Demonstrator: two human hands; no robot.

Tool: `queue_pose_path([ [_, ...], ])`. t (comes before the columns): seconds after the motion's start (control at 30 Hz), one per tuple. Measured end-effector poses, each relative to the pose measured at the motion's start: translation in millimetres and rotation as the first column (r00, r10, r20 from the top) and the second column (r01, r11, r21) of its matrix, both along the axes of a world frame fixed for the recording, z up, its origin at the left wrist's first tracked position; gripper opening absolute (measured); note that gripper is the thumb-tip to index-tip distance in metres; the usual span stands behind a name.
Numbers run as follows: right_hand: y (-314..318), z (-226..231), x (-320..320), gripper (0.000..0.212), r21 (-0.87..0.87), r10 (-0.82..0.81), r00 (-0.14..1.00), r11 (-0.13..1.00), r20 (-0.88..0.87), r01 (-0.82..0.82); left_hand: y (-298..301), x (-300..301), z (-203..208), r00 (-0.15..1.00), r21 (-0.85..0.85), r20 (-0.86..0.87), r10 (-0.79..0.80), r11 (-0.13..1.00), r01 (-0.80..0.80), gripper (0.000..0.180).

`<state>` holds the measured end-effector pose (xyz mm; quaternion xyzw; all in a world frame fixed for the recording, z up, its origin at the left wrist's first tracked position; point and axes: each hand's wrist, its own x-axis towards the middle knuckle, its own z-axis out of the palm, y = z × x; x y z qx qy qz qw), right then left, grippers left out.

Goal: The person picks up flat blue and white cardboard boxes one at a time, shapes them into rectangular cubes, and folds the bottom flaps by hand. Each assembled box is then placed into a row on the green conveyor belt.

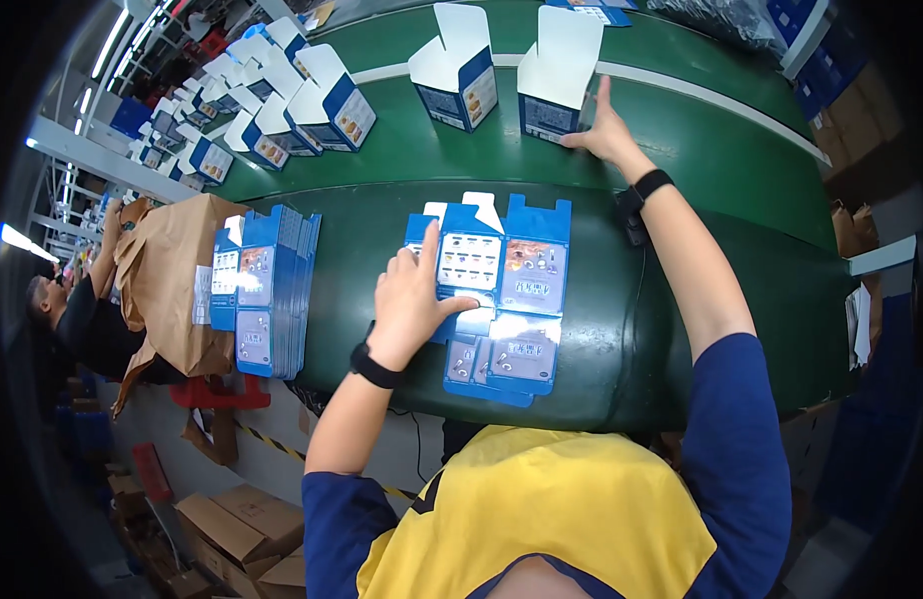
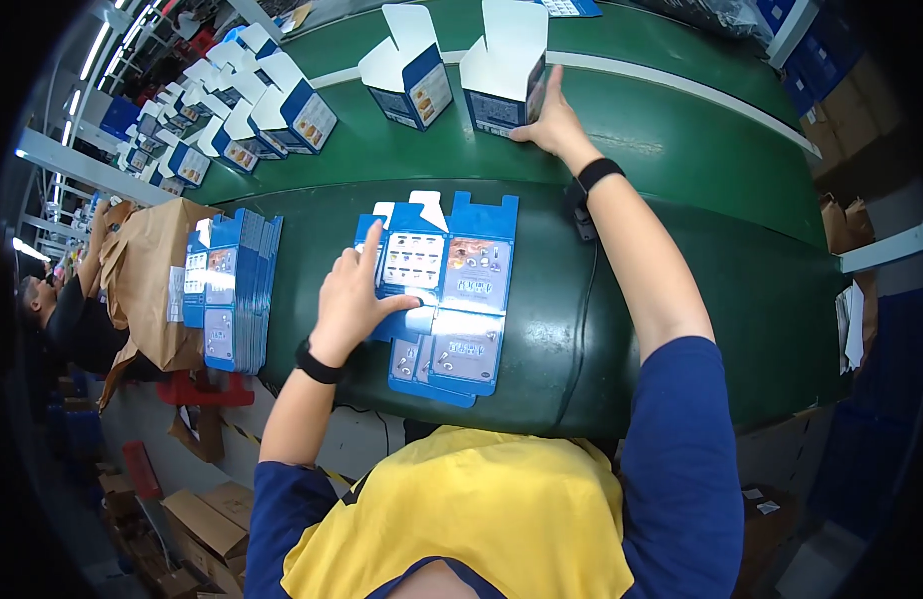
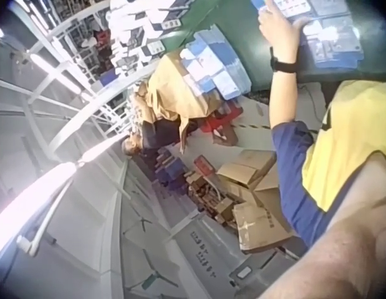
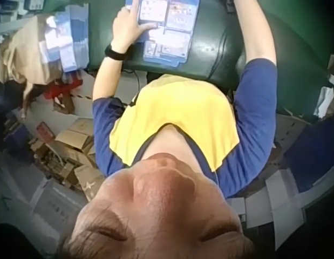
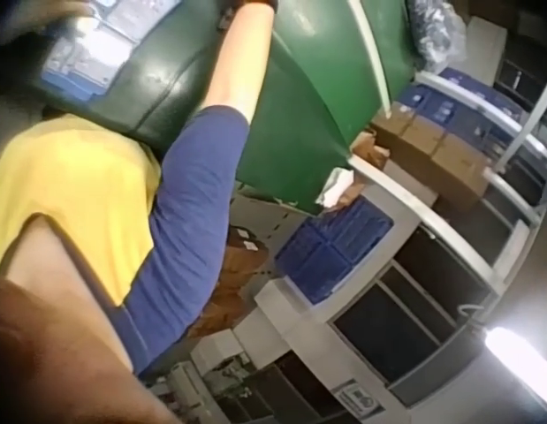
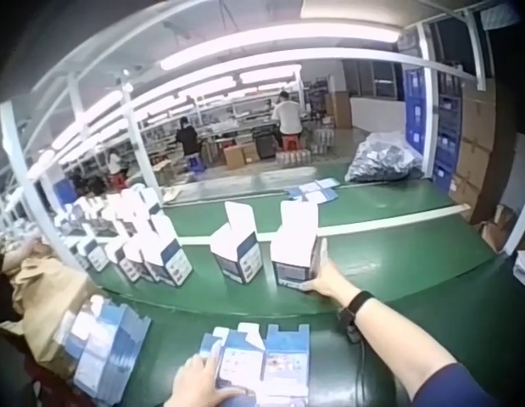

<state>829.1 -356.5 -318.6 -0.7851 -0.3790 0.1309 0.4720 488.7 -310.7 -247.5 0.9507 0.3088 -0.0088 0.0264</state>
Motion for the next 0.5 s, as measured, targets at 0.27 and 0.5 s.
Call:
queue_pose_path([
  [0.27,-115.5,25.6,-116.6,0.102,0.170,0.161,0.456,0.985,-0.876,-0.021,-15.8,-7.8,-21.5,0.978,0.123,0.159,-0.138,0.985,0.119,0.104],
  [0.5,-126.9,35.8,-153.0,0.094,0.345,0.361,0.475,0.930,-0.802,-0.123,-25.2,5.5,-3.3,0.887,-0.514,0.381,0.263,0.857,-0.034,0.093],
])
